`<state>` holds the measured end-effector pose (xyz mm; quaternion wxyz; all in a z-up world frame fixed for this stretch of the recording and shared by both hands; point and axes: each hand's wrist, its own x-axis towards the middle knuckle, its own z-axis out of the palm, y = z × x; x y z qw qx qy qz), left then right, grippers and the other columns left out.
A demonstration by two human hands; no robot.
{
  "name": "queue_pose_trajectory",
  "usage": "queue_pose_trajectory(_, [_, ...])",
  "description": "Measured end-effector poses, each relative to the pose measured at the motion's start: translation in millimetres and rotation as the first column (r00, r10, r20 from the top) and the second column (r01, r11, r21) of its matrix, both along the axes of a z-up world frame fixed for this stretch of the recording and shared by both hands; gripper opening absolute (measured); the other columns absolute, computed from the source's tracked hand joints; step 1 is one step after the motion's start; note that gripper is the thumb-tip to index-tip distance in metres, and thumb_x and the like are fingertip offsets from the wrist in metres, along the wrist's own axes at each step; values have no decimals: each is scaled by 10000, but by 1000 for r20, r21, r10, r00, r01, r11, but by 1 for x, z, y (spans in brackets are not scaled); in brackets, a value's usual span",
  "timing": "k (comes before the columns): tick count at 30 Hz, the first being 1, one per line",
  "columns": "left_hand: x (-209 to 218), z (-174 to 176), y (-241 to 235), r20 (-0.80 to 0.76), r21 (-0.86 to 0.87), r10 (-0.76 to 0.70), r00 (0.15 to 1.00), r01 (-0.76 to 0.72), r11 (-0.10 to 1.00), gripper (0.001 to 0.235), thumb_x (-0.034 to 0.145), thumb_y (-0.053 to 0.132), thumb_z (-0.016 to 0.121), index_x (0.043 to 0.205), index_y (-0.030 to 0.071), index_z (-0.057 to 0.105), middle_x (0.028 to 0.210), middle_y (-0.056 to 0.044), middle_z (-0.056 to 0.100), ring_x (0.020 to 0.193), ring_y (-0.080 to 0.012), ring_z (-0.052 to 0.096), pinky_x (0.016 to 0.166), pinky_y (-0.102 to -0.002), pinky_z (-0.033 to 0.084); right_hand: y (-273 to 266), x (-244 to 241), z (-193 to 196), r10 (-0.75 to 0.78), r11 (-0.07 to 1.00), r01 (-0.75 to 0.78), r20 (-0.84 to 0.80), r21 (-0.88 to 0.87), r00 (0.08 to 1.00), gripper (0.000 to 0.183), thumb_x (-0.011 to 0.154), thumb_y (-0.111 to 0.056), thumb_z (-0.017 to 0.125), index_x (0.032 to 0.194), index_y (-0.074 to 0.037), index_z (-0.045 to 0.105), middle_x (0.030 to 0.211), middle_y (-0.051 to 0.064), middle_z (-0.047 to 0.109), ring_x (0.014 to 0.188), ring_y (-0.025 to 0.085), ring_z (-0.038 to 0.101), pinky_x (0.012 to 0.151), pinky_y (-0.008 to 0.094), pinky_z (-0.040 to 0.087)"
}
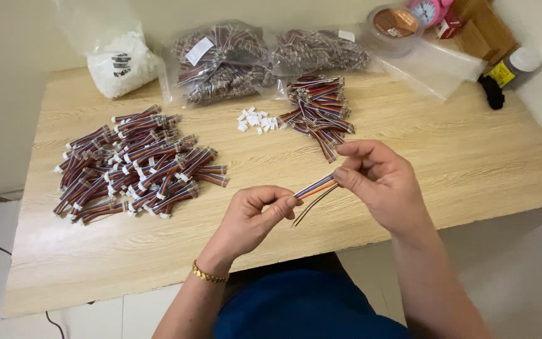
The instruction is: Assembling small white plastic connectors onto the ends of multi-colored ribbon cables
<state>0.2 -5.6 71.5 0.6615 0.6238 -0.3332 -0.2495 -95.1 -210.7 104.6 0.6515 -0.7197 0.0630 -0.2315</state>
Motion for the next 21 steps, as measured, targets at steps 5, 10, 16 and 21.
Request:
queue_pose_trajectory(5, [2, 7, -1, 88, 90, 13, 996, -21, 996, 149, 927, 169, 638, 881, 66, 736, 642, -57, 684, 675, -100, 572, 658, -271, 502, 5, 5, 25, 3, 876, -25, -47, -481, 999, 202, 875, -58, 675, 1075, -68, 703, 923, 131, 618, 866, 261, 562, 775, 376, 464])
queue_pose_trajectory(10, [1, 10, -5, 226, 128, -3, 974, -27, 991, 118, 907, 143, 638, 879, 94, 742, 640, -57, 682, 643, -121, 606, 655, -284, 517, 2, 9, 19, 3, 435, -147, -162, -888, 987, 207, 914, -411, 605, 956, -265, 746, 1108, 23, 652, 1175, 297, 515, 1012, 583, 282])
queue_pose_trajectory(16, [0, 16, -5, 420, 190, -19, 907, -67, 980, 87, 889, 147, 653, 867, 103, 724, 624, -88, 658, 605, -242, 658, 623, -340, 528, 2, 16, 1, 98, 373, -283, -265, -884, 959, 191, 892, -379, 635, 818, -214, 696, 804, -47, 705, 1010, 211, 608, 1023, 545, 293])
queue_pose_trajectory(21, [0, -25, -8, -154, -32, 153, 976, -160, 987, 346, 817, 112, 761, 1145, 58, 667, 915, -55, 730, 863, -112, 672, 809, -279, 541, 7, 18, 11, 162, 714, -226, -157, -663, 974, 118, 882, -217, 671, 780, -158, 682, 656, 44, 644, 749, 289, 654, 751, 432, 475])
